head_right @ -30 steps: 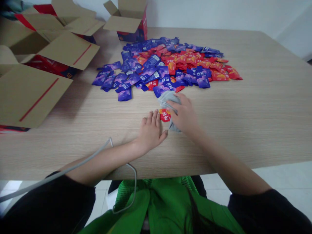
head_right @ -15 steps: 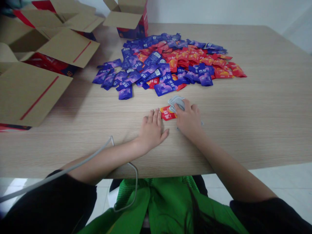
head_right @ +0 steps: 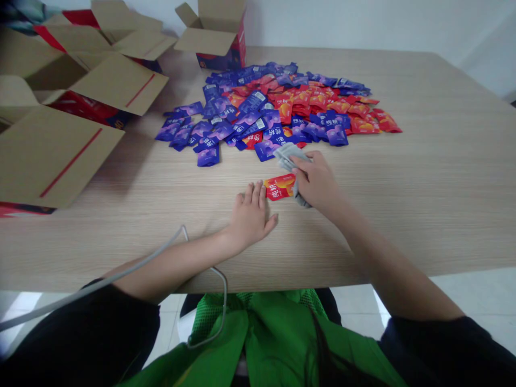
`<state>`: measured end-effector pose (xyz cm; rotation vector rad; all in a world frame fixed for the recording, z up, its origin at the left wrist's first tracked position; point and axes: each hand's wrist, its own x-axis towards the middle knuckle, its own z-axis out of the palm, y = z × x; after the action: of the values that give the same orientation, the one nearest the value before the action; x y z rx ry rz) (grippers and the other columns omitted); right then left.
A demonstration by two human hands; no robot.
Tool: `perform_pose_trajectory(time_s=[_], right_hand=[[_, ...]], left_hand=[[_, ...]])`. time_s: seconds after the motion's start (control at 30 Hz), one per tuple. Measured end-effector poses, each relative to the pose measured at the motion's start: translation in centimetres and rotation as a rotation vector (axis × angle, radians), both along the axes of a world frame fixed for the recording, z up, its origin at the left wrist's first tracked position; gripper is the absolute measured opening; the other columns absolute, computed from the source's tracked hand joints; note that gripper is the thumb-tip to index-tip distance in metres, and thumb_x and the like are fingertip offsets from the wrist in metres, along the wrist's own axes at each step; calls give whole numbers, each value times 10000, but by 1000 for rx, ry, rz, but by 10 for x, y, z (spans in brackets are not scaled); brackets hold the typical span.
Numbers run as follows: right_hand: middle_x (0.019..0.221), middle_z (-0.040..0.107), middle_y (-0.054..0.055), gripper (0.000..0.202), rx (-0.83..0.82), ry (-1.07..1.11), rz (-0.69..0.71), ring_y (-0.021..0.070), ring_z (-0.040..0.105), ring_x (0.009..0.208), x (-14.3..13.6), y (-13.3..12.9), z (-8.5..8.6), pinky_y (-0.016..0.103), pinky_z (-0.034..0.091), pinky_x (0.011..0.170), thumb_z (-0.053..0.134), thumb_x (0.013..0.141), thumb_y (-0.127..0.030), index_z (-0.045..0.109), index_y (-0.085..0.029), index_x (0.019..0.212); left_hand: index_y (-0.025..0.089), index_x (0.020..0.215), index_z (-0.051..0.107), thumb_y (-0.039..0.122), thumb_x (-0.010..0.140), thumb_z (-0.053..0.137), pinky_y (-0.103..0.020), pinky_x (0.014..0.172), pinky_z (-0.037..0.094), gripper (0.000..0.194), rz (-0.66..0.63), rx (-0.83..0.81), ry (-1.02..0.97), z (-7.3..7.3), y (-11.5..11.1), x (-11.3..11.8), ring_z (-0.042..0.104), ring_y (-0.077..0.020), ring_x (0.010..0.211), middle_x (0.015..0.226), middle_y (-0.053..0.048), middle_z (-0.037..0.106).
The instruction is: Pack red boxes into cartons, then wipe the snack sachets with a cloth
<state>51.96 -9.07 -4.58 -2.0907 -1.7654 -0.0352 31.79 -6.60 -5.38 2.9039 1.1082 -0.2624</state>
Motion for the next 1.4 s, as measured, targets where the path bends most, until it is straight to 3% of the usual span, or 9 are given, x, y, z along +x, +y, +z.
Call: perform_pose_trajectory(time_s=[0.13,0.23,0.43,0.7,0.93,1.07,1.2,1.3,1.4], right_hand=[[1476,468,161,486,-61,-141,97,326,473,1221,-55,-3,-10,492,426,991,354,1012,-288,612,-206,1416],[1539,433,138,498,-121,-210,63,347,467,1145,-67,-11,-25,532,405,939,394,994,-302,568,-245,1457],[1566,407,134,520,-118,-291,-4,350,474,1129,-41,-27,-32,530,400,905,392,978,-271,550,-253,1473],[1438,498,149,513,-178,-252,-112,337,522,1054,-2,-53,-36,495,465,849,420,959,-284,590,-284,1443],[1260,518,198,491,-143,-77,5,340,547,1130,39,-45,-37,507,490,953,400,941,-230,643,-158,1362],[1312,497,175,528,-21,20,175,306,525,1221,28,-36,-19,474,462,1049,390,942,-192,553,-167,1444],[1393,481,175,512,-37,-61,383,338,489,1279,-7,-37,-16,507,461,1042,423,907,-119,645,-203,1360],[1430,476,176,523,-99,-118,396,353,488,1277,-22,-41,-25,522,469,1015,429,888,-84,678,-208,1332],[1423,492,169,518,-105,-108,340,348,502,1261,-19,-47,-32,520,478,1004,436,892,-85,690,-217,1324]], left_hand=[[-31,1551,343,523,1004,372,-513,1121,343,779,-4,-4,2,2,0,0,262,-419,1518,1632,-256,311],[-34,1541,363,534,1003,372,-511,1131,332,783,-11,-13,15,2,1,0,261,-412,1521,1612,-264,349],[-50,1585,224,539,1010,355,-521,1139,335,833,10,-16,31,2,1,2,215,-410,1538,1675,-251,158],[-51,1584,223,522,1017,351,-525,1135,340,816,8,-11,26,1,0,1,239,-413,1528,1670,-256,174],[-52,1580,236,522,1017,357,-525,1136,341,813,3,-6,20,0,1,0,255,-416,1520,1669,-248,187],[-45,1584,229,536,1018,348,-520,1127,350,820,-11,1,20,-1,2,0,251,-415,1522,1669,-243,191],[-51,1537,358,540,1015,363,-523,1114,355,789,-18,7,15,-1,2,0,254,-428,1518,1651,-267,240],[-39,1454,501,539,1014,365,-527,1109,353,739,-30,1,23,0,2,0,250,-437,1516,1650,-272,241],[-37,1538,369,540,1013,363,-523,1111,356,780,-25,4,25,0,2,0,251,-425,1519,1664,-257,204]])
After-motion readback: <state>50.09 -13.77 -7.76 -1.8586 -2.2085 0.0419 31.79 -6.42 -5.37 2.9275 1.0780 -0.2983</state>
